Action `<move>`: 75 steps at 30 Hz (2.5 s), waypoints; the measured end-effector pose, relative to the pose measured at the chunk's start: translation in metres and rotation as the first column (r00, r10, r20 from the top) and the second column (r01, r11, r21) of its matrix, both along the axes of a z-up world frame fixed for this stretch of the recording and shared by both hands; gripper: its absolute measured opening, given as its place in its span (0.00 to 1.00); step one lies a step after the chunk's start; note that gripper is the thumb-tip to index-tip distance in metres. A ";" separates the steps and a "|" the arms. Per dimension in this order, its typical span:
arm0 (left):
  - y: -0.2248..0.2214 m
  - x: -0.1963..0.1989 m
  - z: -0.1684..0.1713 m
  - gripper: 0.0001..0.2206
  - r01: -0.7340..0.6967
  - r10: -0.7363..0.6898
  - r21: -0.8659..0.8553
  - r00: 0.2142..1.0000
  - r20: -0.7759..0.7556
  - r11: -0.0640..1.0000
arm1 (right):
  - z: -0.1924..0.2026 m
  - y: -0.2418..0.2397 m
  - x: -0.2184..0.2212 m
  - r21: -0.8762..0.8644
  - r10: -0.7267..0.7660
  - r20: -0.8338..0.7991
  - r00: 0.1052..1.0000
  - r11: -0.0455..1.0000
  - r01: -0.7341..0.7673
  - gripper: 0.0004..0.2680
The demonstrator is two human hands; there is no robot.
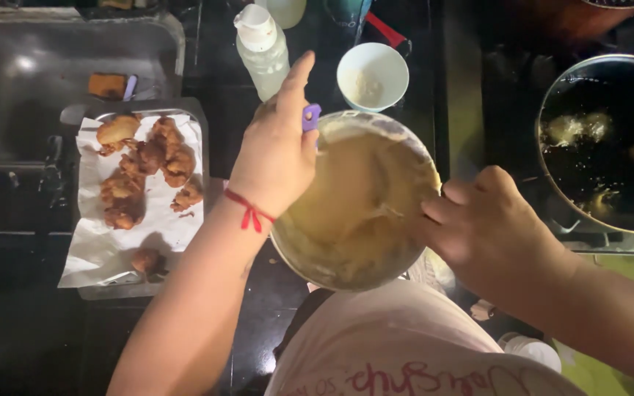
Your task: Frying batter in a pan of hot oil to make fritters
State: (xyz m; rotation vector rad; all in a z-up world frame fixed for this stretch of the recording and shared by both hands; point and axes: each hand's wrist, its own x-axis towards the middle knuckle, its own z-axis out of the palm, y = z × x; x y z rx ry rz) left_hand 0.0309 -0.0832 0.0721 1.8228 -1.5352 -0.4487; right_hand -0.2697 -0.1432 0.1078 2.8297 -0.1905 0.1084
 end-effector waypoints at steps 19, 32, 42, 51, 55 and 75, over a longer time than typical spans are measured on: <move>-0.013 -0.078 0.007 0.38 0.199 -0.182 -0.207 0.979 0.098 0.958 | -0.156 0.015 -0.018 0.362 -0.460 0.025 0.887 0.832 0.421 0.18; -0.010 -0.076 0.009 0.36 0.201 -0.200 -0.167 0.979 0.021 0.965 | -0.195 0.029 -0.027 0.390 -0.493 0.181 0.851 0.831 0.398 0.24; -0.013 -0.077 0.004 0.30 0.195 -0.200 -0.169 0.980 -0.009 0.966 | -0.170 0.063 -0.003 0.880 -0.737 -0.472 0.484 -0.429 0.205 0.12; -0.006 -0.080 0.002 0.25 0.148 -0.146 -0.324 0.989 0.028 0.934 | -0.160 0.075 -0.009 0.667 -0.643 -0.649 0.407 -0.738 -0.103 0.13; 0.000 -0.077 0.007 0.25 0.139 -0.158 -0.325 0.987 -0.034 0.936 | -0.159 0.076 -0.013 0.629 -0.630 -0.652 0.422 -0.760 -0.163 0.14; 0.018 -0.048 0.005 0.26 -0.015 -0.025 -0.396 0.995 -0.095 0.918 | -0.101 0.022 -0.008 0.421 -0.412 0.290 0.864 0.865 0.272 0.15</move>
